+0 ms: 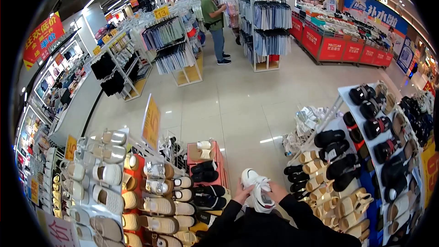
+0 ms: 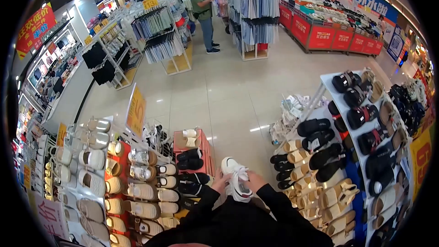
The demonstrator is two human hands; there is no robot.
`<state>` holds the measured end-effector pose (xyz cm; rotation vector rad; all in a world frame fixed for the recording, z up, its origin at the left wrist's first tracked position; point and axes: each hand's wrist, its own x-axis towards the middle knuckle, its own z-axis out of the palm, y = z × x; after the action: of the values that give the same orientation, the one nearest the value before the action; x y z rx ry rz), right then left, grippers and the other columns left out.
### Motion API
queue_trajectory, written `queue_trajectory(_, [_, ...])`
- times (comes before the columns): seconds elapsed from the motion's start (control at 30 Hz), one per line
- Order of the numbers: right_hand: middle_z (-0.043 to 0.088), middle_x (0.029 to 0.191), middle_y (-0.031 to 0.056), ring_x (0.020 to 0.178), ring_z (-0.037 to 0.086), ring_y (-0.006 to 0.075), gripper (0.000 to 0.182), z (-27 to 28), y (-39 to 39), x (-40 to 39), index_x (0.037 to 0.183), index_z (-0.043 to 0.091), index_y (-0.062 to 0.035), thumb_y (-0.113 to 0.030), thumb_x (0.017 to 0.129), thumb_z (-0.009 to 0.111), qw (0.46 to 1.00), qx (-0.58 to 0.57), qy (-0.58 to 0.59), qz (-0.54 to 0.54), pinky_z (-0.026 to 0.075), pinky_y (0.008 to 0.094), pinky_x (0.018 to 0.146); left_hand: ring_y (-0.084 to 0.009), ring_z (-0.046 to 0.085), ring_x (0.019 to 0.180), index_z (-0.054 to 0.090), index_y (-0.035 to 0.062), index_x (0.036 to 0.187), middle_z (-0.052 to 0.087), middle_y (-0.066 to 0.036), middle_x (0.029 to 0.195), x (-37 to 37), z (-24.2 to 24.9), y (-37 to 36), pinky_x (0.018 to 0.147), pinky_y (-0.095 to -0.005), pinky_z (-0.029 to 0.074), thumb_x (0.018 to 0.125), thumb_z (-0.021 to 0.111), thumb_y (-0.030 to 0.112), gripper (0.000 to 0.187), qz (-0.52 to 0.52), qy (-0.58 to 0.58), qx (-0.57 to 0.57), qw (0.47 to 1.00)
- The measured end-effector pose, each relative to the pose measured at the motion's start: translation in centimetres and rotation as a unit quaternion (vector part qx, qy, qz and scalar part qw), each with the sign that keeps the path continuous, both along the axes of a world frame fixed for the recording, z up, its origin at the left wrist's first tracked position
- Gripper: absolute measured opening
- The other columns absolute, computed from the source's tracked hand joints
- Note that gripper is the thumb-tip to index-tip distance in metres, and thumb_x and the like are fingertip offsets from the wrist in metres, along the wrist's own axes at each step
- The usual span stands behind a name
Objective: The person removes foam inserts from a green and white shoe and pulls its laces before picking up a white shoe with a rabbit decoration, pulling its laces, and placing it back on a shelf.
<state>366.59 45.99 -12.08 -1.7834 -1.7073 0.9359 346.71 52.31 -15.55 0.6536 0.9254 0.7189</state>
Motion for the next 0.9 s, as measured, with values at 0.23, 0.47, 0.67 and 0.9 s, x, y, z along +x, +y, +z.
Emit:
queue_trajectory(0.23, [0.065, 0.098, 0.0237, 0.093, 0.061, 0.0414, 0.036, 1.7, 10.6, -0.8, 0.109, 0.059, 0.0017, -0.027, 0.087, 0.063, 0.971, 0.051, 0.188, -0.14, 0.049, 0.0434, 0.078, -0.0223, 0.06, 0.108, 0.044, 0.0047, 0.135, 0.059, -0.011, 0.124, 1.1, 0.1, 9.1, 0.09, -0.037, 0.05, 0.091, 0.061, 0.04, 0.059, -0.131, -0.128, -0.209, 0.961])
queue_trajectory(0.47, [0.066, 0.086, 0.0135, 0.076, 0.064, 0.0329, 0.032, 3.3, 23.5, 2.4, 0.094, 0.066, -0.006, -0.035, 0.08, 0.069, 0.992, 0.066, -0.016, -0.102, 0.051, 0.039, 0.068, -0.0336, 0.055, 0.117, 0.037, 0.0048, 0.14, 0.051, -0.016, 0.133, 4.2, -2.6, 20.2, 0.099, -0.0473, 0.045, 0.099, 0.041, 0.043, 0.056, -0.056, -0.209, -0.229, 0.949])
queue_trajectory(0.67, [0.06, 0.081, 0.0092, 0.078, 0.059, 0.0294, 0.015, 2.2, 38.5, 7.6, 0.079, 0.064, -0.0046, -0.014, 0.069, 0.07, 0.966, 0.253, -0.058, 0.008, 0.049, 0.0391, 0.067, -0.0322, 0.051, 0.122, 0.031, 0.0038, 0.143, 0.047, -0.018, 0.137, 9.0, -2.9, 34.0, 0.101, -0.0467, 0.045, 0.1, 0.039, 0.04, 0.057, -0.056, -0.26, -0.228, 0.937])
queue_trajectory(0.9, [0.055, 0.075, 0.0076, 0.066, 0.057, 0.0275, 0.011, 8.8, 53.7, 11.8, 0.072, 0.06, -0.0058, -0.014, 0.07, 0.067, 0.913, 0.363, -0.124, 0.137, 0.045, 0.0392, 0.058, -0.0317, 0.058, 0.113, 0.037, 0.0048, 0.139, 0.054, -0.017, 0.129, 13.9, 0.0, 47.3, 0.094, -0.0445, 0.05, 0.098, 0.045, 0.042, 0.056, 0.01, -0.231, -0.164, 0.959])
